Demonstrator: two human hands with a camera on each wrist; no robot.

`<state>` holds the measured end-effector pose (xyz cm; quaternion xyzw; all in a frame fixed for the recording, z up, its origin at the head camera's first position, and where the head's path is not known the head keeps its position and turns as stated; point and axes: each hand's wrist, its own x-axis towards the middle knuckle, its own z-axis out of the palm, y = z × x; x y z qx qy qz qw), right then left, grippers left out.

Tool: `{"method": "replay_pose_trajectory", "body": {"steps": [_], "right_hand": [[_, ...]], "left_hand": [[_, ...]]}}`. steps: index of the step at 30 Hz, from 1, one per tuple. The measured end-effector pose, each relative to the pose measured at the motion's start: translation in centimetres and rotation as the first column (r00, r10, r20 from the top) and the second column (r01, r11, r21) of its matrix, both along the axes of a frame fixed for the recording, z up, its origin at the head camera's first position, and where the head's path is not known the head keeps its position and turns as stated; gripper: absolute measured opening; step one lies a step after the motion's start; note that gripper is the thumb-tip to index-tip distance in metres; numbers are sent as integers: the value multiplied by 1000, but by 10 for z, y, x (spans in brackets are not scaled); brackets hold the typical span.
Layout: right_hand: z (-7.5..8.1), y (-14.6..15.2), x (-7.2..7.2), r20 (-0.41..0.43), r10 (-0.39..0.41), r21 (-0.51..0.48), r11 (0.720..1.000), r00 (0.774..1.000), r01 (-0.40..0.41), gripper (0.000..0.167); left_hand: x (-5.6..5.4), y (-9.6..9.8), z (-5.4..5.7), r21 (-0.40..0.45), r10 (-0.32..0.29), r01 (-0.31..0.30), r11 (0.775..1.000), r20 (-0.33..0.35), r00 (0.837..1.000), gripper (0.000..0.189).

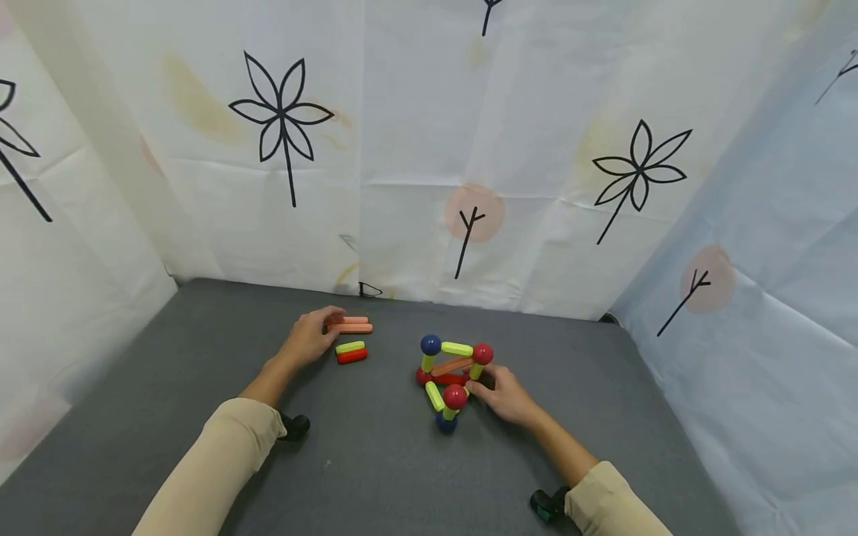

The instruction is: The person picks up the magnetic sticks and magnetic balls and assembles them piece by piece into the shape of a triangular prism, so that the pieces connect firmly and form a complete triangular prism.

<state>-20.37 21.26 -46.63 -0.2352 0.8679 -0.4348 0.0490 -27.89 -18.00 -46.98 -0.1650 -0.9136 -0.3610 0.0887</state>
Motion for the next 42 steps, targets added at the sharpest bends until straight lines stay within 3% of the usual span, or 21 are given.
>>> {"method": "replay_pose_trajectory", "body": {"steps": [4, 10, 14, 19, 21, 23, 28, 33, 42], "right_hand": [[0, 0, 0, -22, 8, 1, 1000, 1000, -8, 25], [2, -2, 1, -15, 6, -14, 1000, 1000, -6, 23], [3, -4, 0, -11, 21, -19, 1000, 1000, -21, 24], [3, -4, 0, -10, 25, -14, 1000, 1000, -25, 25], [3, -4, 1, -8, 19, -8, 1000, 1000, -19, 25], [3, -4, 1, -6, 11, 2, 1000, 1000, -11, 26], [2, -3, 0, 18, -3, 15, 1000, 1000, 3, 27], [1, -2, 0, 18, 2, 0, 1000, 1000, -2, 28], [7, -5, 5, 6, -15, 14, 1000, 1000, 15, 26]], "left_hand": [[1, -1, 0, -27, 7, -7, 1000, 4, 1000, 33], [-5, 0, -1, -93, 3, 4, 996, 79, 997, 28], [-6, 1, 0, -85, -13, 21, 996, 98, 995, 29], [1, 8, 7, 79, 21, -29, 996, 110, 994, 39], [6, 15, 13, 174, 17, -38, 984, 120, 993, 44], [12, 22, 18, 292, -27, -21, 956, 161, 986, 46], [29, 43, 25, 466, -152, 4, 885, 280, 948, 42], [44, 67, 21, 538, -216, -10, 843, 356, 909, 40], [69, 108, 1, 597, -327, -12, 802, 455, 828, 43]]}}
